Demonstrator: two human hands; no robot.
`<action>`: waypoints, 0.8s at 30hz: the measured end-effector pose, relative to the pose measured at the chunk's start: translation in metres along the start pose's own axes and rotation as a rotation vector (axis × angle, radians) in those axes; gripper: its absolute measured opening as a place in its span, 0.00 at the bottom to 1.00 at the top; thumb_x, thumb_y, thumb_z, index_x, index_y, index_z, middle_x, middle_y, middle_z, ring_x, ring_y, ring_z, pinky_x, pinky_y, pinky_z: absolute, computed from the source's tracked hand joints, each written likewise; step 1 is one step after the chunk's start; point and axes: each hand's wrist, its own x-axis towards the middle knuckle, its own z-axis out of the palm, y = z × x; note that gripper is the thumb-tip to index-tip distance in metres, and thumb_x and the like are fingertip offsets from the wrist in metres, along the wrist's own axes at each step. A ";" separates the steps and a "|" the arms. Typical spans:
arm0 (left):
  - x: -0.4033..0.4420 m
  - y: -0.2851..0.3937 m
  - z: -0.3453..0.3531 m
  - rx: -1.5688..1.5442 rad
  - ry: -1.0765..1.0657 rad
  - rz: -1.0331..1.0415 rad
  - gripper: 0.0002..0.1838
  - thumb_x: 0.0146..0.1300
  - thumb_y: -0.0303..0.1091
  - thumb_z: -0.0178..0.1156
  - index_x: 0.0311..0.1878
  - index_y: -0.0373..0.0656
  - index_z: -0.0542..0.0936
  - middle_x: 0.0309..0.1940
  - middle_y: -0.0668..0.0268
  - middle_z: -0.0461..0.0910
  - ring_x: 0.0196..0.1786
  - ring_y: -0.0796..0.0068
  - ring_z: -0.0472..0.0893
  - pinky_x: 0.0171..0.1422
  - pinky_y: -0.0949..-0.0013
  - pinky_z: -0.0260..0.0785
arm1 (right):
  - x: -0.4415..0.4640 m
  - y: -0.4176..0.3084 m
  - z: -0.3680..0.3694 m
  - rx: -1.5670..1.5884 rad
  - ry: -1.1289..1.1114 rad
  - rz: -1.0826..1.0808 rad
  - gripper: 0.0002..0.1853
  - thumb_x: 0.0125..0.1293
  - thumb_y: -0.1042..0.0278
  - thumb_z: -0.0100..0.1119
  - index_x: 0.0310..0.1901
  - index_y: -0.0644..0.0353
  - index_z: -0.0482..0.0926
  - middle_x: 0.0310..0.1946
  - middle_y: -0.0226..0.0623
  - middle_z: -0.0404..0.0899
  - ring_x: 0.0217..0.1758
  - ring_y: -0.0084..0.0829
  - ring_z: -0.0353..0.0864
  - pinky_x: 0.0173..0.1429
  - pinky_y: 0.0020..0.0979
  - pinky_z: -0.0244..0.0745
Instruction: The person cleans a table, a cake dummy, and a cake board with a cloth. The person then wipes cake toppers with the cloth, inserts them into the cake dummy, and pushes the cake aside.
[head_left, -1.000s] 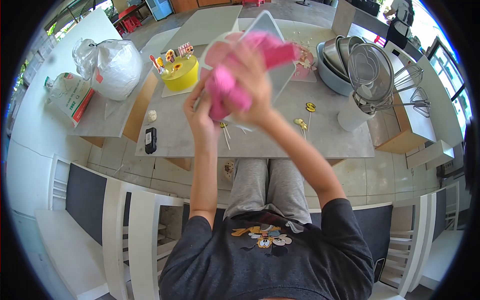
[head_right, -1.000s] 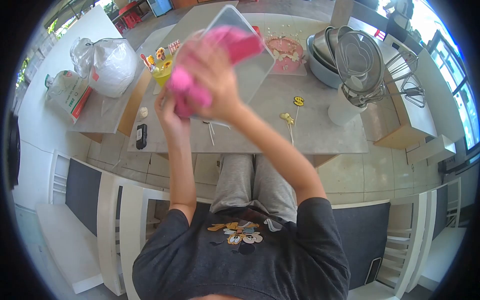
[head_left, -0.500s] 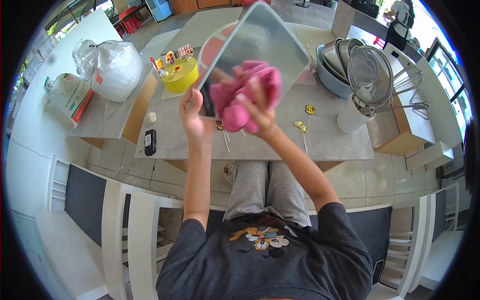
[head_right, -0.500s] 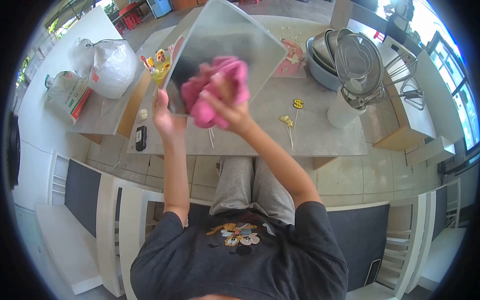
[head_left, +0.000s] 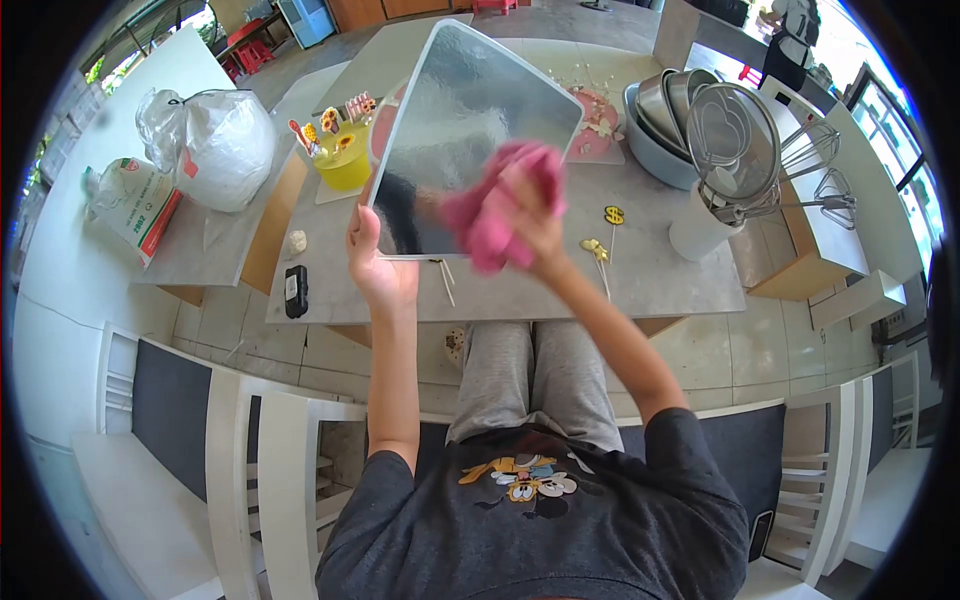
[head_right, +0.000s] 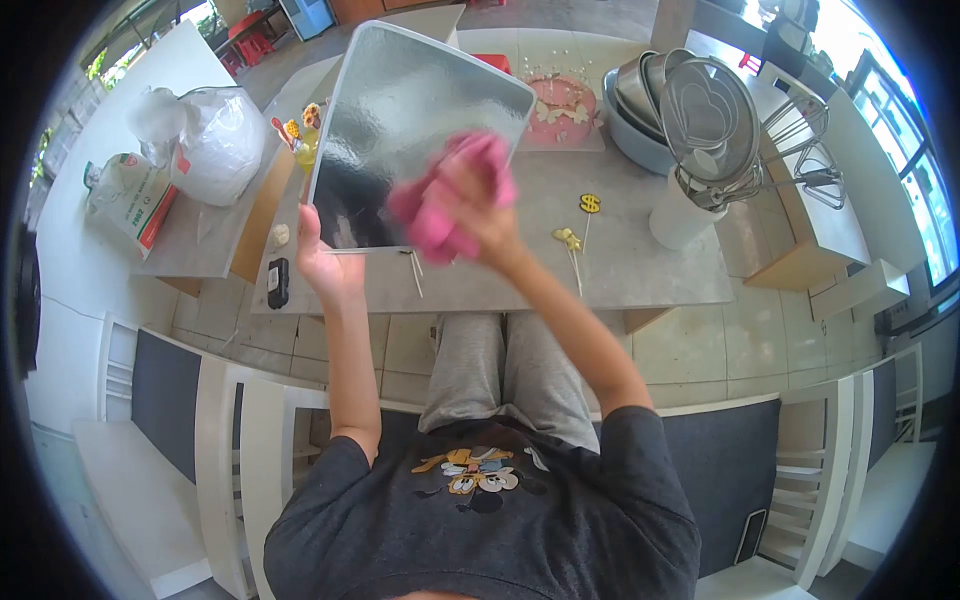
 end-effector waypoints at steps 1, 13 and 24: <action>-0.003 0.002 0.000 0.007 0.005 -0.004 0.26 0.62 0.40 0.51 0.57 0.31 0.65 0.54 0.57 0.69 0.58 0.62 0.67 0.63 0.59 0.55 | 0.002 0.023 0.002 -0.029 0.111 0.118 0.21 0.46 0.75 0.58 0.47 0.58 0.76 0.53 0.47 0.70 0.58 0.45 0.67 0.63 0.44 0.57; 0.017 -0.002 0.003 -0.070 0.094 0.065 0.23 0.58 0.39 0.56 0.53 0.35 0.69 0.49 0.60 0.72 0.53 0.64 0.70 0.60 0.59 0.58 | 0.000 -0.022 0.019 0.102 0.090 0.131 0.20 0.44 0.73 0.61 0.45 0.59 0.77 0.55 0.46 0.68 0.60 0.47 0.64 0.65 0.43 0.54; 0.006 -0.020 0.013 0.092 0.129 0.020 0.24 0.61 0.38 0.52 0.56 0.32 0.66 0.49 0.60 0.72 0.52 0.69 0.72 0.58 0.62 0.63 | 0.087 -0.051 0.020 0.149 0.055 0.099 0.22 0.47 0.71 0.56 0.48 0.63 0.73 0.54 0.46 0.69 0.59 0.45 0.67 0.61 0.39 0.60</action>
